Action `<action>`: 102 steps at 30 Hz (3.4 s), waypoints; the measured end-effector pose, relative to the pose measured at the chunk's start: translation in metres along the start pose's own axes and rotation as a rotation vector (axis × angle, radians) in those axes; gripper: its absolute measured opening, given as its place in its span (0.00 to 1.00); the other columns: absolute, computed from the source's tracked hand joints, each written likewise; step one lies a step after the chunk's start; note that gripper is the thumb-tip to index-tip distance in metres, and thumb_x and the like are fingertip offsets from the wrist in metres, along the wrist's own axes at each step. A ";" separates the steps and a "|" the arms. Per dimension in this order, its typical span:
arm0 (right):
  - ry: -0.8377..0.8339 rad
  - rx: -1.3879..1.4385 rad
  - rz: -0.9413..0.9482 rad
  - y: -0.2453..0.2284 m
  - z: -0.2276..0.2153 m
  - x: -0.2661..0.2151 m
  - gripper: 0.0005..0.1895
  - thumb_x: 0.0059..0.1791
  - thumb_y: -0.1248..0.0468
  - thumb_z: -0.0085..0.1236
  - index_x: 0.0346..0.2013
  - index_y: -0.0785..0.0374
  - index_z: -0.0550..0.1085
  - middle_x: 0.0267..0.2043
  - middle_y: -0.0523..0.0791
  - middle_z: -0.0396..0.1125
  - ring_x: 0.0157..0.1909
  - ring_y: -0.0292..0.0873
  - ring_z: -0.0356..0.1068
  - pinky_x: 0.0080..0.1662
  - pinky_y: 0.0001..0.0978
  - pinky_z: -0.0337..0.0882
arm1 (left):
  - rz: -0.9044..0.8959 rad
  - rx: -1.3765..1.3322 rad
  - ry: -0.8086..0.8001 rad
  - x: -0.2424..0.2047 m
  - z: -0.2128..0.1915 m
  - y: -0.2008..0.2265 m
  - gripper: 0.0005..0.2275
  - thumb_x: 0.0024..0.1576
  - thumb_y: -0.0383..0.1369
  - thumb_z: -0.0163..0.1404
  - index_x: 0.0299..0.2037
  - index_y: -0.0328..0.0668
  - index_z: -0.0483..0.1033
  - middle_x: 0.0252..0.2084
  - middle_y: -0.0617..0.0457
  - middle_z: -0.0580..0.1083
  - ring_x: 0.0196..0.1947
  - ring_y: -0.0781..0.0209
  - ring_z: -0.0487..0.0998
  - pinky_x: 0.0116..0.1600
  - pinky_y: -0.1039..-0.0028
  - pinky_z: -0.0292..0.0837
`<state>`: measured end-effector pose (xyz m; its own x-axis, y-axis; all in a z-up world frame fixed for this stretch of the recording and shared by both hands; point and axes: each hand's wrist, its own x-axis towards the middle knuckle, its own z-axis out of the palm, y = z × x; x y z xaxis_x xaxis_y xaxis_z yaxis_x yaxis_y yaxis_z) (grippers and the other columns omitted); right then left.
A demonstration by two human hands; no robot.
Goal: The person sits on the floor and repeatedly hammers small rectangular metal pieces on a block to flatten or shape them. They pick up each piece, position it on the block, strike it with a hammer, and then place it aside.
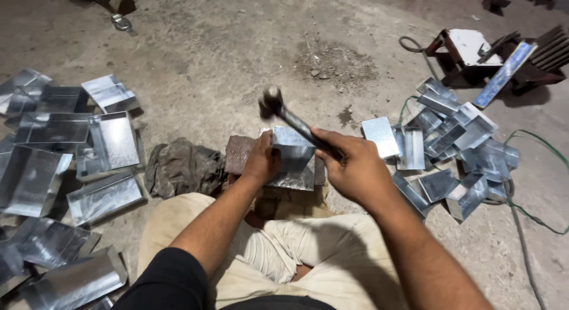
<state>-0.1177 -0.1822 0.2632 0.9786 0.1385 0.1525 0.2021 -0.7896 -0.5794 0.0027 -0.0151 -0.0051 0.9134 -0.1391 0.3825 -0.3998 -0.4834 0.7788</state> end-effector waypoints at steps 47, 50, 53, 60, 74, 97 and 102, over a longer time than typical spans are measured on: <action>0.639 0.451 -0.048 0.099 0.053 -0.047 0.13 0.54 0.66 0.64 0.50 0.71 0.76 0.37 0.42 0.72 0.38 0.31 0.69 0.41 0.24 0.70 | 0.464 0.711 -0.084 0.014 -0.057 0.052 0.08 0.55 0.31 0.48 0.41 0.54 0.78 0.35 0.57 0.75 0.42 0.55 0.75 0.52 0.56 0.63; 0.592 0.428 0.024 0.104 0.069 -0.036 0.11 0.54 0.65 0.66 0.45 0.69 0.77 0.34 0.45 0.73 0.34 0.32 0.67 0.37 0.26 0.68 | 0.460 0.764 -0.115 0.014 -0.059 0.052 0.07 0.56 0.31 0.48 0.41 0.53 0.78 0.36 0.57 0.75 0.42 0.55 0.75 0.51 0.56 0.63; 0.309 0.271 0.141 0.109 0.081 -0.015 0.16 0.49 0.64 0.66 0.49 0.67 0.78 0.30 0.48 0.75 0.27 0.33 0.68 0.33 0.26 0.69 | 0.447 0.748 -0.096 0.011 -0.060 0.058 0.08 0.54 0.31 0.48 0.41 0.53 0.78 0.35 0.57 0.75 0.42 0.55 0.75 0.52 0.55 0.63; 0.489 0.356 0.035 0.112 0.090 -0.022 0.17 0.52 0.60 0.67 0.50 0.66 0.77 0.33 0.46 0.77 0.31 0.30 0.70 0.34 0.24 0.70 | 0.436 0.847 -0.166 0.011 -0.059 0.059 0.09 0.54 0.31 0.47 0.43 0.52 0.77 0.37 0.55 0.75 0.43 0.55 0.76 0.53 0.54 0.63; 0.363 0.342 0.347 0.146 0.103 -0.042 0.23 0.45 0.64 0.68 0.55 0.66 0.77 0.30 0.47 0.75 0.28 0.33 0.68 0.33 0.26 0.69 | 0.060 0.749 -0.253 0.030 -0.045 0.019 0.17 0.61 0.42 0.46 0.59 0.53 0.75 0.58 0.53 0.75 0.61 0.51 0.73 0.70 0.43 0.54; 0.266 0.237 0.323 0.146 0.125 -0.039 0.18 0.47 0.61 0.68 0.50 0.62 0.80 0.19 0.48 0.69 0.18 0.36 0.63 0.27 0.29 0.66 | -0.127 0.798 -0.368 0.013 -0.028 0.033 0.30 0.62 0.51 0.38 0.74 0.51 0.54 0.75 0.42 0.53 0.77 0.40 0.45 0.73 0.37 0.24; 0.261 0.411 0.375 0.184 0.141 -0.043 0.18 0.47 0.62 0.66 0.51 0.62 0.79 0.21 0.43 0.70 0.18 0.33 0.64 0.24 0.29 0.63 | -0.285 0.711 -0.345 0.015 -0.002 0.040 0.38 0.58 0.49 0.45 0.76 0.39 0.44 0.77 0.37 0.44 0.76 0.38 0.38 0.70 0.37 0.22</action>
<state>-0.1174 -0.2491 0.0372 0.9543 -0.2963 0.0394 -0.1043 -0.4535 -0.8851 0.0003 -0.0349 0.0330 0.9905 -0.1297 -0.0448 -0.1122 -0.9537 0.2791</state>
